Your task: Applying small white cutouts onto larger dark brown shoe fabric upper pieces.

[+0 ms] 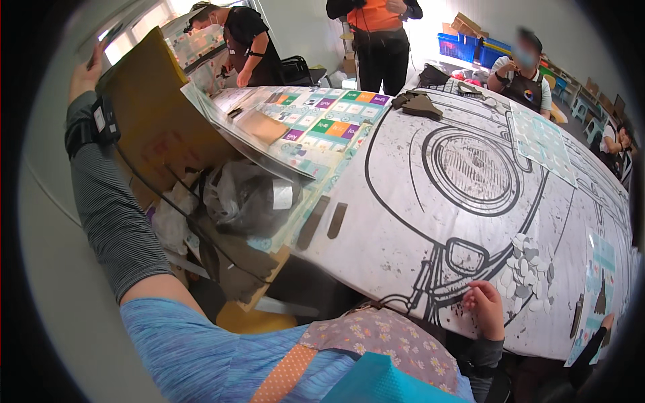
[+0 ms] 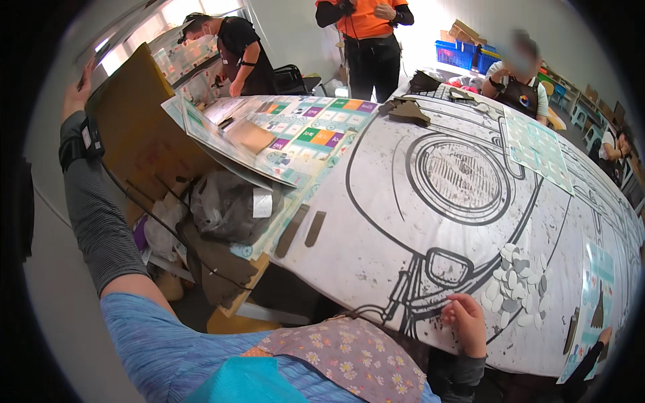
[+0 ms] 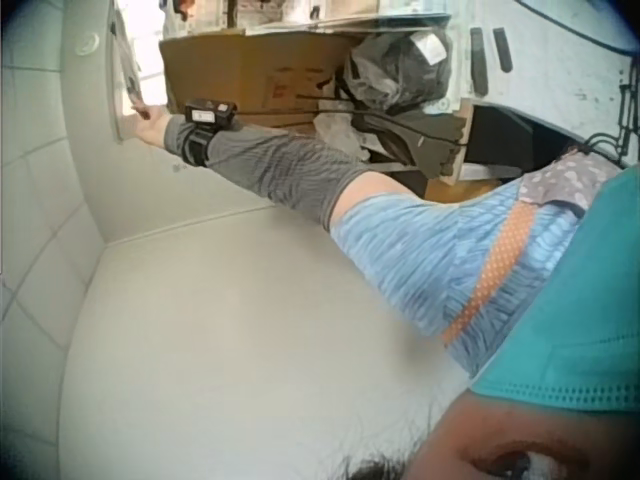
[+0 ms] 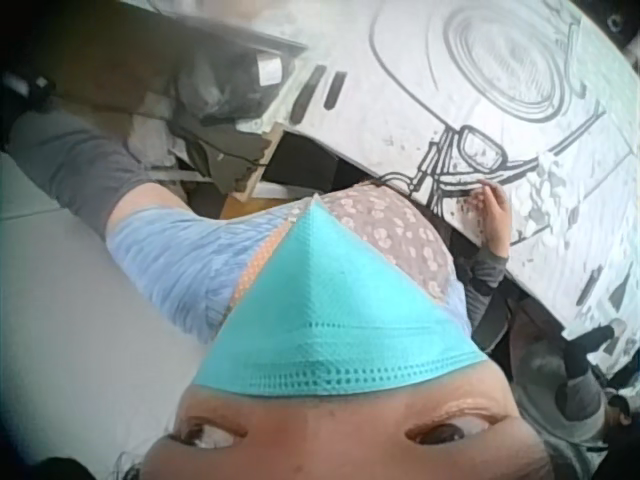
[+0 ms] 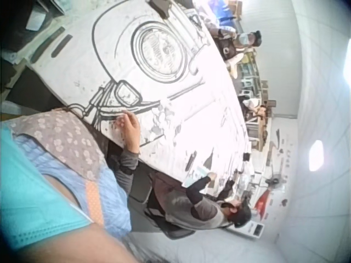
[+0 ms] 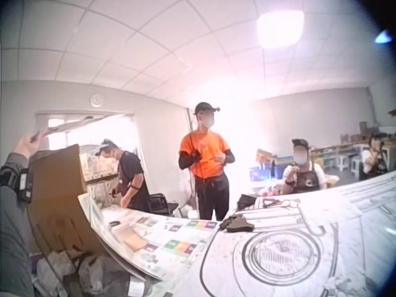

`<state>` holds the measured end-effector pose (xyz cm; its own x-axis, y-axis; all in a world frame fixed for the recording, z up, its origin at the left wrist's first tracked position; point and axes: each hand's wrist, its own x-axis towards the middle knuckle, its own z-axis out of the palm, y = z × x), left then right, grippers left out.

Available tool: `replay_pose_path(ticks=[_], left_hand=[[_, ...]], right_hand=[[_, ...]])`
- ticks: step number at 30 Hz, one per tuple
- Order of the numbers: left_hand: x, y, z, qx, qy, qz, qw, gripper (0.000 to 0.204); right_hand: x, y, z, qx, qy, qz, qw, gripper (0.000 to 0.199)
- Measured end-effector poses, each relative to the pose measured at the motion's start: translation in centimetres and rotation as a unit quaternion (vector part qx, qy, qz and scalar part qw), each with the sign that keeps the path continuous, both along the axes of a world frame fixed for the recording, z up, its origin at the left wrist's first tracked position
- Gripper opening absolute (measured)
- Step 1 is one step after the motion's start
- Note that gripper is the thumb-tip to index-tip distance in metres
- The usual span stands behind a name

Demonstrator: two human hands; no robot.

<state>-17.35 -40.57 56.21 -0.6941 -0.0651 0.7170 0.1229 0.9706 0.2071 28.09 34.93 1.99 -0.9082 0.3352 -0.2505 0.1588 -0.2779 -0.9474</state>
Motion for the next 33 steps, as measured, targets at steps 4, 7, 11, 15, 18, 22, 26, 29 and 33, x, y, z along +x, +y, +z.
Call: replay_pose_path(ticks=[4, 7, 11, 15, 18, 22, 26, 29, 33], left_hand=[[-6.3, -4.0, 1.3, 0.116, 0.033, -0.275, 0.954, 0.055], [-8.7, -5.6, 0.3, 0.171, 0.042, -0.258, 0.95, 0.055], [-8.0, -5.9, 0.6, 0.091, 0.045, -0.079, 0.992, 0.057], [-10.0, -3.3, -0.4, -0.054, 0.039, 0.152, 0.986, 0.063], [-12.8, -3.5, -2.7, -0.112, 0.0, 0.205, 0.972, 0.064], [-4.0, -15.1, 2.0, -0.04, 0.034, 0.124, 0.991, 0.061], [-14.9, -9.5, -6.3, 0.488, 0.076, -0.405, 0.769, 0.055], [-10.9, -5.0, -5.8, 0.672, 0.09, -0.433, 0.593, 0.055], [-5.5, -5.9, -9.1, 0.605, 0.098, -0.485, 0.623, 0.048]], right_hand=[[0.5, 0.6, -1.6, -0.009, -0.007, -0.059, 0.998, 0.017], [0.4, -0.2, -1.2, -0.004, -0.023, -0.087, 0.996, 0.015], [-0.8, -0.7, -1.3, 0.039, -0.044, -0.111, 0.992, 0.014], [-1.3, -1.7, -1.1, 0.102, -0.049, -0.14, 0.984, 0.012], [-1.6, -2.6, -0.6, 0.127, -0.061, -0.168, 0.976, 0.011], [-3.1, 2.0, -4.5, 0.129, -0.04, -0.104, 0.985, 0.011], [-1.2, -3.2, -0.6, 0.137, -0.088, -0.192, 0.968, 0.011], [-1.4, -2.7, -1.0, 0.149, -0.075, -0.18, 0.969, 0.012], [-1.9, -1.2, -2.2, 0.178, -0.082, -0.163, 0.967, 0.013]])
